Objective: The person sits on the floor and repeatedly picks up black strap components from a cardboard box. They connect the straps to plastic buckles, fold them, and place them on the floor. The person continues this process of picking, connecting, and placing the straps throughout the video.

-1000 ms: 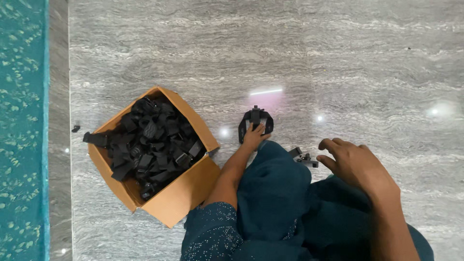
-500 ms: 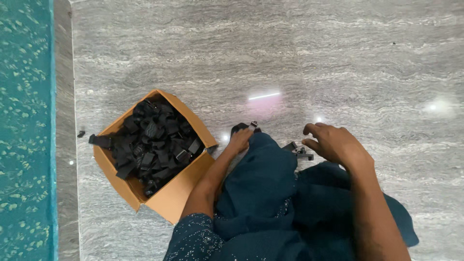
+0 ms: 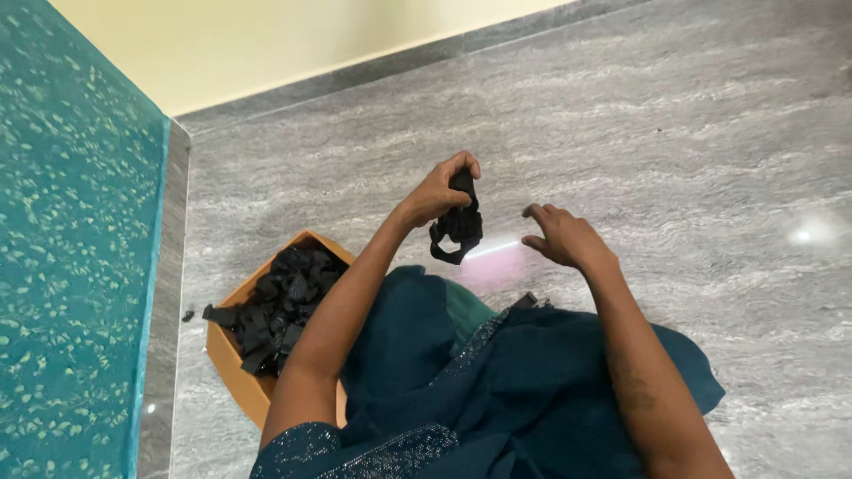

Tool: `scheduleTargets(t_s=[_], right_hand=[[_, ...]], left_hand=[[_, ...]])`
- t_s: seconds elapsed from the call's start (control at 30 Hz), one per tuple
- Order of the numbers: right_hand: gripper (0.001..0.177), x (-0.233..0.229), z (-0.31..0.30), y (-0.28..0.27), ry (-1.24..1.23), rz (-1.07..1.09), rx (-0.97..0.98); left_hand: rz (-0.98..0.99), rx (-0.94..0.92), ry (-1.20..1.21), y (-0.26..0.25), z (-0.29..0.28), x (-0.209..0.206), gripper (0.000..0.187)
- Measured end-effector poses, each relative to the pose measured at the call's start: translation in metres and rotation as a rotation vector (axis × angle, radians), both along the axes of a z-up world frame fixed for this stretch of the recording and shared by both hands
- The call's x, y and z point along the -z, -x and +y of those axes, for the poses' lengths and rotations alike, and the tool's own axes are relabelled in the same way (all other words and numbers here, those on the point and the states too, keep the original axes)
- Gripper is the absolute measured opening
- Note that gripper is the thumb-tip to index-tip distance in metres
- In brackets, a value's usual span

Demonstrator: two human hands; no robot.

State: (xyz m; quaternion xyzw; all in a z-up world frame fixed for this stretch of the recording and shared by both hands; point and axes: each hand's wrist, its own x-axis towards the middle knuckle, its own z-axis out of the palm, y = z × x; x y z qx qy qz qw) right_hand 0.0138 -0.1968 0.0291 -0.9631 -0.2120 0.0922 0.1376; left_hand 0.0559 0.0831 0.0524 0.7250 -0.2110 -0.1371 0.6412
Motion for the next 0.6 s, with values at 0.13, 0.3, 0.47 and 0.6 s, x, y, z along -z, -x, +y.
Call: scheduleTargets(t_s=[0.13,0.3,0.47,0.6], right_hand=[[0.093,0.001,0.014,0.001,-0.181,-0.166,-0.056],[0.063,0.012,0.017,0.004,-0.265,0.03,-0.074],[0.036,0.006,0.014,0.011,-0.236,-0.175,0.164],[0.026,-0.005,0.004,-0.002,-0.667,-0.584,0.365]], left_hand=[[-0.063,0.088,0.077,0.022,-0.016,-0.053,0.035],[-0.12,0.097,0.438,0.049,-0.017,-0.034,0.04],[-0.18,0.108,0.565,0.047,0.016,-0.012,0.041],[-0.031,0.459,0.321,0.066,0.004,-0.035,0.045]])
